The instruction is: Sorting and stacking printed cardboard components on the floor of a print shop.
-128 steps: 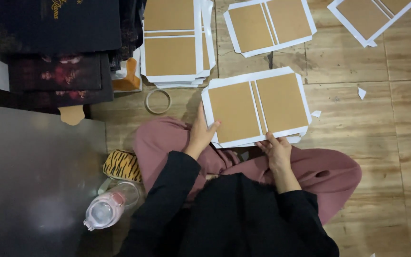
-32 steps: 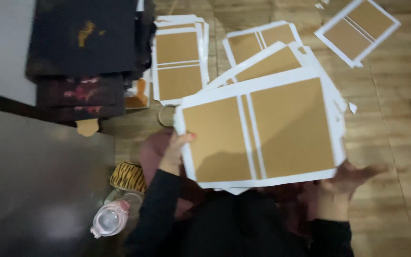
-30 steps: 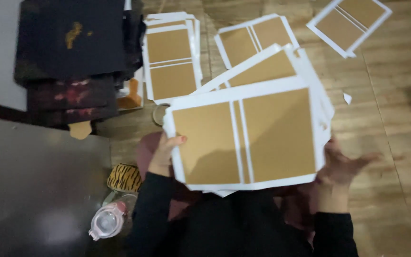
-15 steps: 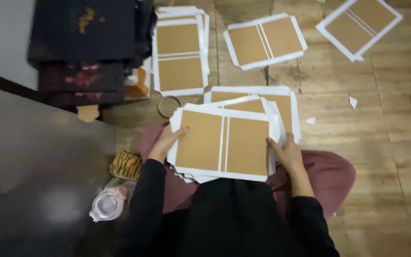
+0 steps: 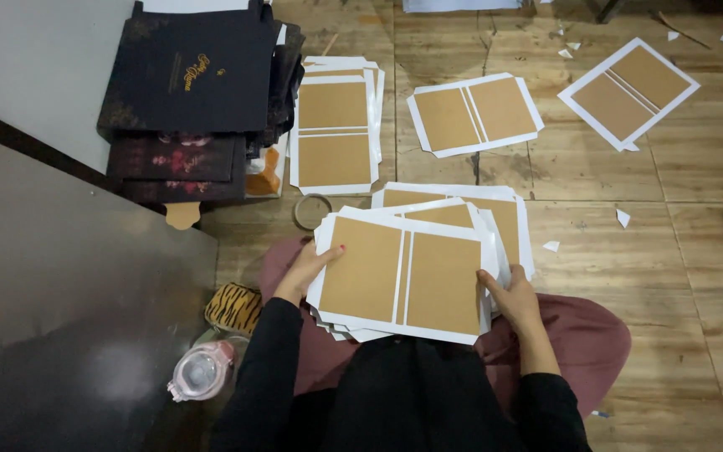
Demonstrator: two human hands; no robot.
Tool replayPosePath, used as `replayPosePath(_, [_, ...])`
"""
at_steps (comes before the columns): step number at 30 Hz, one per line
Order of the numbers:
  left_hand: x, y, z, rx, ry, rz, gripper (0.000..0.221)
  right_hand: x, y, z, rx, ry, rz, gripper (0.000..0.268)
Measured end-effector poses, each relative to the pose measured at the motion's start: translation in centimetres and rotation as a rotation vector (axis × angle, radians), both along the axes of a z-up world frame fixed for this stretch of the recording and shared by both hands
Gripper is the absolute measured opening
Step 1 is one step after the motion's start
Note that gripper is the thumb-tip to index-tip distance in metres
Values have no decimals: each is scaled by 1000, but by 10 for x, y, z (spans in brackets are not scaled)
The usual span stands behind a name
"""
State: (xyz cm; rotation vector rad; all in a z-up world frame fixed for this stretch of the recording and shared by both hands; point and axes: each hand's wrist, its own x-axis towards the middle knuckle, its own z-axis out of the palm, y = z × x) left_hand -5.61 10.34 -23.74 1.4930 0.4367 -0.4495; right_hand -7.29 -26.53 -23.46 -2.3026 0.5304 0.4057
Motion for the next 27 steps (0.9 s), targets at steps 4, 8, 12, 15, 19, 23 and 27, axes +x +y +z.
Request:
replayPosePath(4, [2,2,-12,-60,-38,18,71,2,-5,-8,147,-48,-81,84])
replayPosePath(8, [-6,6,-18,-102,-141,22,59,2,-14,-10,451,-194,-139,66])
replayPosePath(12, [-19,17,-37,-155,-218,41,61,-4,-23,-3,635,-215,-199,46])
replayPosePath(15, [-30,19,-24,-244,-273,70,59,-11,-22,26,673,-237,-160,41])
replayPosePath(19, [-40,16,3,-247,-365,-11,54,-25,-56,17,653,-247,-6,65])
replayPosePath(23, [-36,0,54,-308,-330,-60,58,-28,-86,31,788,-128,-62,63])
replayPosePath(27, [-25,-15,79,-345,-473,-159,40,-31,-91,21,566,-128,-150,54])
